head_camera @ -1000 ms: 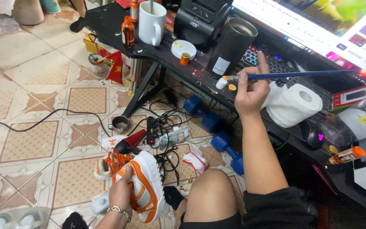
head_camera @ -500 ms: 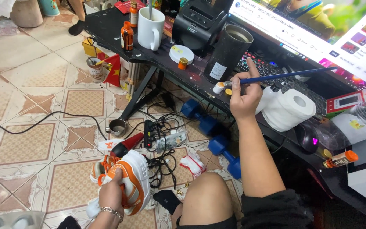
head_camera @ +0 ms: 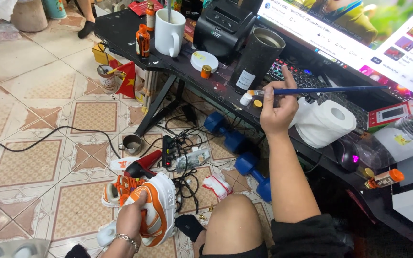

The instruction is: The person is painting the white sole of an orange and white sneaker using a small paintbrush.

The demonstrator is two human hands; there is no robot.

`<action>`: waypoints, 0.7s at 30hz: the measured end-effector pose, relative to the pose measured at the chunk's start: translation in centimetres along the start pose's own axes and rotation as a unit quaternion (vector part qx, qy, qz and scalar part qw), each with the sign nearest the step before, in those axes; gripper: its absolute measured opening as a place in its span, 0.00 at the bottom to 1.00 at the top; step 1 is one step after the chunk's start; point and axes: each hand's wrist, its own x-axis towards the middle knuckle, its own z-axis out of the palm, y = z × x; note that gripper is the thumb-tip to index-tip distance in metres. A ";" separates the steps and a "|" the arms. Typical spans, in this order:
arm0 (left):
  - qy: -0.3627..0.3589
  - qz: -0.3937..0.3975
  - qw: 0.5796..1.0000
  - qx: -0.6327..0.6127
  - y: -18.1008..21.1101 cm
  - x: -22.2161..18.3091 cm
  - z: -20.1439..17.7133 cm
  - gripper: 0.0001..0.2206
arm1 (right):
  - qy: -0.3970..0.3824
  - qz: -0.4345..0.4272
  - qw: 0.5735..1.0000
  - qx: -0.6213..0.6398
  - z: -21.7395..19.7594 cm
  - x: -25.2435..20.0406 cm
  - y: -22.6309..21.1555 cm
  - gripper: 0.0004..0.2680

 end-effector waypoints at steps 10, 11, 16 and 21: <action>0.045 0.073 0.991 0.105 0.4 1.9 -0.2 0.28 | -0.007 0.007 1.000 -0.025 -0.5 0.4 -0.2 0.10; 0.059 0.115 0.979 0.157 -0.5 3.5 -0.6 0.31 | 0.016 0.003 1.000 -0.009 -0.5 0.1 0.3 0.11; 0.084 0.203 0.943 0.251 1.0 3.7 -2.9 0.36 | 0.027 -0.082 0.996 0.039 -1.5 -0.2 0.0 0.03; 0.053 0.328 0.896 0.295 5.8 4.1 -5.0 0.36 | 0.042 -0.045 0.980 0.187 -0.2 -4.5 -5.7 0.11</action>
